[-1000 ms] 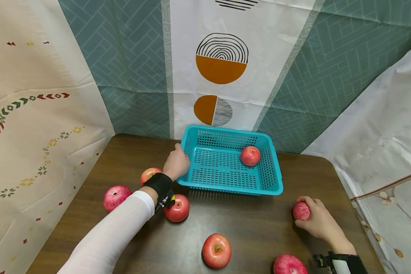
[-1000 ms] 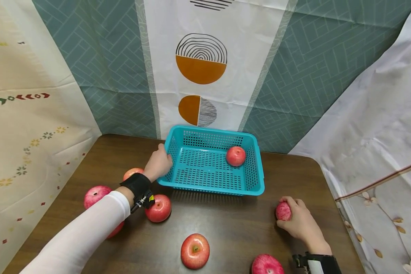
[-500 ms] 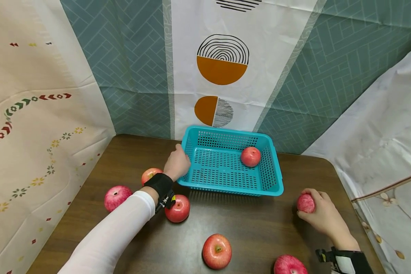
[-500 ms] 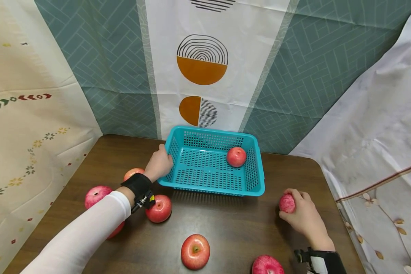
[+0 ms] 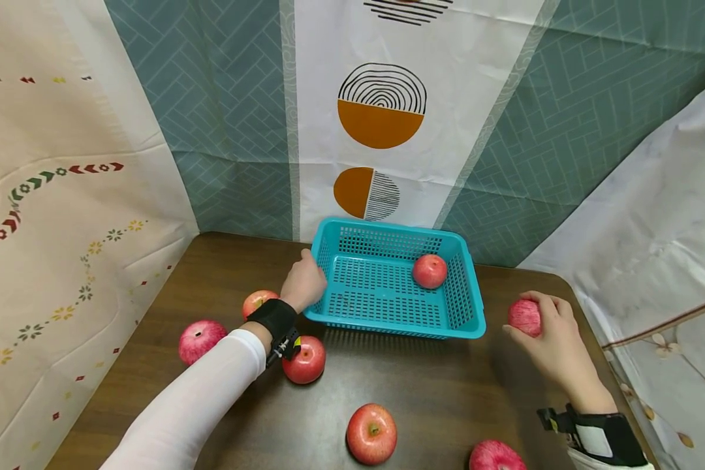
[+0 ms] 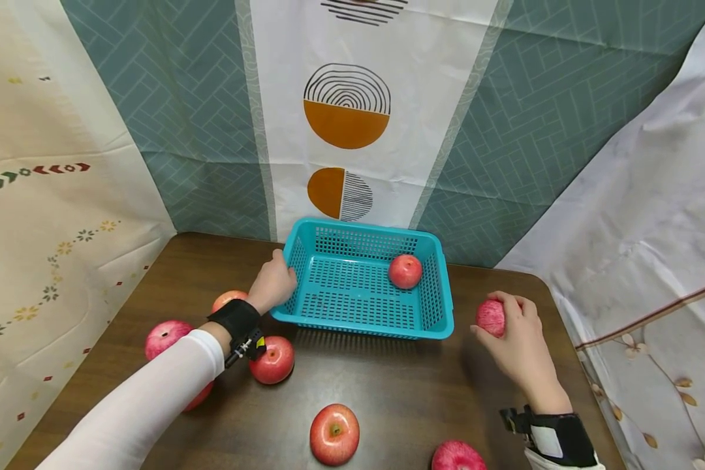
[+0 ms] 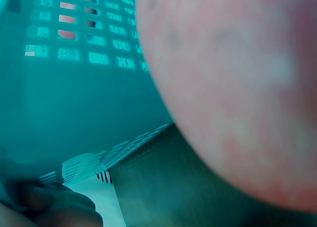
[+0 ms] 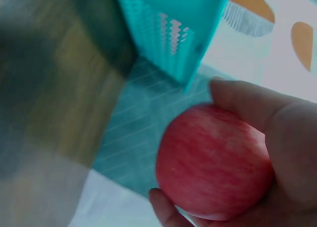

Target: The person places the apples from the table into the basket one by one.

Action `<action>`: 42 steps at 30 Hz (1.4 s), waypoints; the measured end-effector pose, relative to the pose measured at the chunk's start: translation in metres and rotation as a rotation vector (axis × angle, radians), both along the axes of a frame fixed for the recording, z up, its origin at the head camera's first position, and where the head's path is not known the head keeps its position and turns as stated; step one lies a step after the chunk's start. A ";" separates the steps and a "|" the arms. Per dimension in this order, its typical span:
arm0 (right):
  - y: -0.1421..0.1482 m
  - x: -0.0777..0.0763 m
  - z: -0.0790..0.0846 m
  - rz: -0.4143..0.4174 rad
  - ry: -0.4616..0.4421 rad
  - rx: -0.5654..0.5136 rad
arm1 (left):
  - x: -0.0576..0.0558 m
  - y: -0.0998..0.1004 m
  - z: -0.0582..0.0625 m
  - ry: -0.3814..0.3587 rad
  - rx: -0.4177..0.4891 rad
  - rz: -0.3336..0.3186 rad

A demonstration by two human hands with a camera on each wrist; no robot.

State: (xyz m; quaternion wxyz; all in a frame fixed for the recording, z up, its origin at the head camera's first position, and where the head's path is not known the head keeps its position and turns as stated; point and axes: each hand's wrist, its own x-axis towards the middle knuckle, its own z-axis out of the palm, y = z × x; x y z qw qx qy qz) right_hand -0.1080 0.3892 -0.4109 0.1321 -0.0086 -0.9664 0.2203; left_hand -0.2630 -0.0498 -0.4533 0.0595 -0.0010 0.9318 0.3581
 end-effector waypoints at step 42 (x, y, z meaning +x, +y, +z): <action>-0.095 -0.081 -0.020 0.411 -0.147 0.107 | 0.001 0.001 -0.001 -0.012 -0.009 0.006</action>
